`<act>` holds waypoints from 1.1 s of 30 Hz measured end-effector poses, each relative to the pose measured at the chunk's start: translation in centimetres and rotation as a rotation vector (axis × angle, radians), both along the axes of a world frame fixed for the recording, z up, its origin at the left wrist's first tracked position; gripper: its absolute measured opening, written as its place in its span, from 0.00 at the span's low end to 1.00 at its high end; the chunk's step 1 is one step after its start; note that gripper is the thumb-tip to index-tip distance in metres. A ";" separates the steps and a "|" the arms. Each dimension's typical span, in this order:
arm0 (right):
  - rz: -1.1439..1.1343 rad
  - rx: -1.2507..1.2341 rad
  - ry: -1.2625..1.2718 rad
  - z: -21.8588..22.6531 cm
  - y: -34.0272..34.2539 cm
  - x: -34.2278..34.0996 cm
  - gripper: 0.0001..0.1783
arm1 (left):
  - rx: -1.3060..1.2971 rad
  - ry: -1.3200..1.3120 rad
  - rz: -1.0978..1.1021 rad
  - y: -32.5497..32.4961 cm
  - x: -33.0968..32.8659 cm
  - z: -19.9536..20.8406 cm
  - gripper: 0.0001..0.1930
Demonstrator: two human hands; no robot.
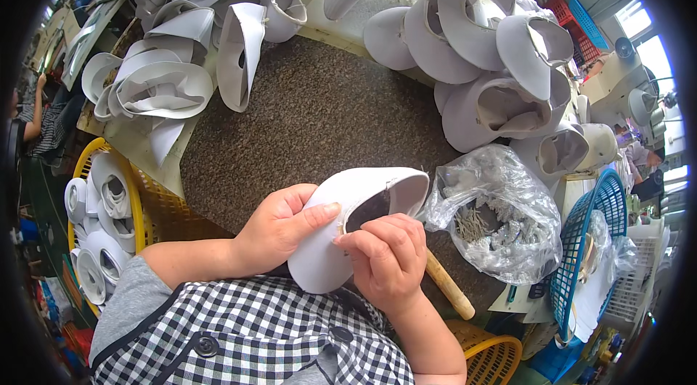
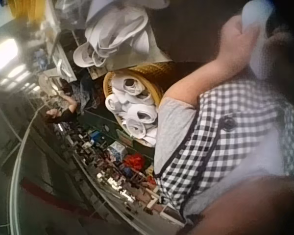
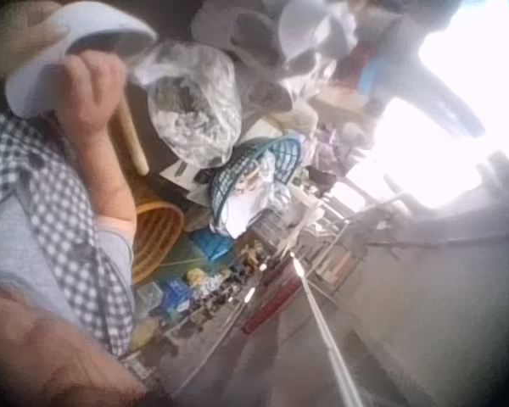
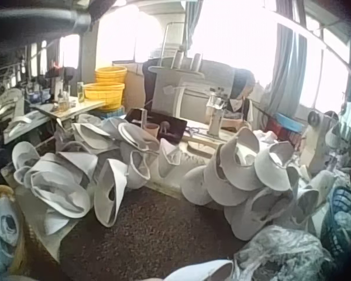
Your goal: The person assembles and flattens shoe upper components by inserting padding and supports, then striking them with a hammer.
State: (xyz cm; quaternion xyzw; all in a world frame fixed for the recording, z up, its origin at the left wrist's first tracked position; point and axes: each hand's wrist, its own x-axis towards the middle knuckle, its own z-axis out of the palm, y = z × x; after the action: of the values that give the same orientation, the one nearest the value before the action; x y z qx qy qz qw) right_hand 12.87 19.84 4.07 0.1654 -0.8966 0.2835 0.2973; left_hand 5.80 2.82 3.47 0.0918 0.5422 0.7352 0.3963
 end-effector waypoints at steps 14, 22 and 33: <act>0.102 0.368 -0.082 1.8 0.2 -1.1 0.07 | -0.123 0.133 -0.117 -0.7 0.1 -0.5 0.14; 0.366 -0.077 -0.282 0.1 -1.0 3.5 0.08 | -0.017 -0.008 0.138 -0.2 -0.8 -1.1 0.15; 0.164 -0.235 -0.253 0.1 -0.4 4.7 0.06 | 0.104 -0.108 0.265 -0.4 -0.9 -2.3 0.17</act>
State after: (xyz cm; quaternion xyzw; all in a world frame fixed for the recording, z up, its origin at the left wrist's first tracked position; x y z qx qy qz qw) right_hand 17.56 19.41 4.19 0.1654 -0.8710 0.4281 0.1754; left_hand 4.87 2.43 1.16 0.0002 0.4884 0.8122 0.3190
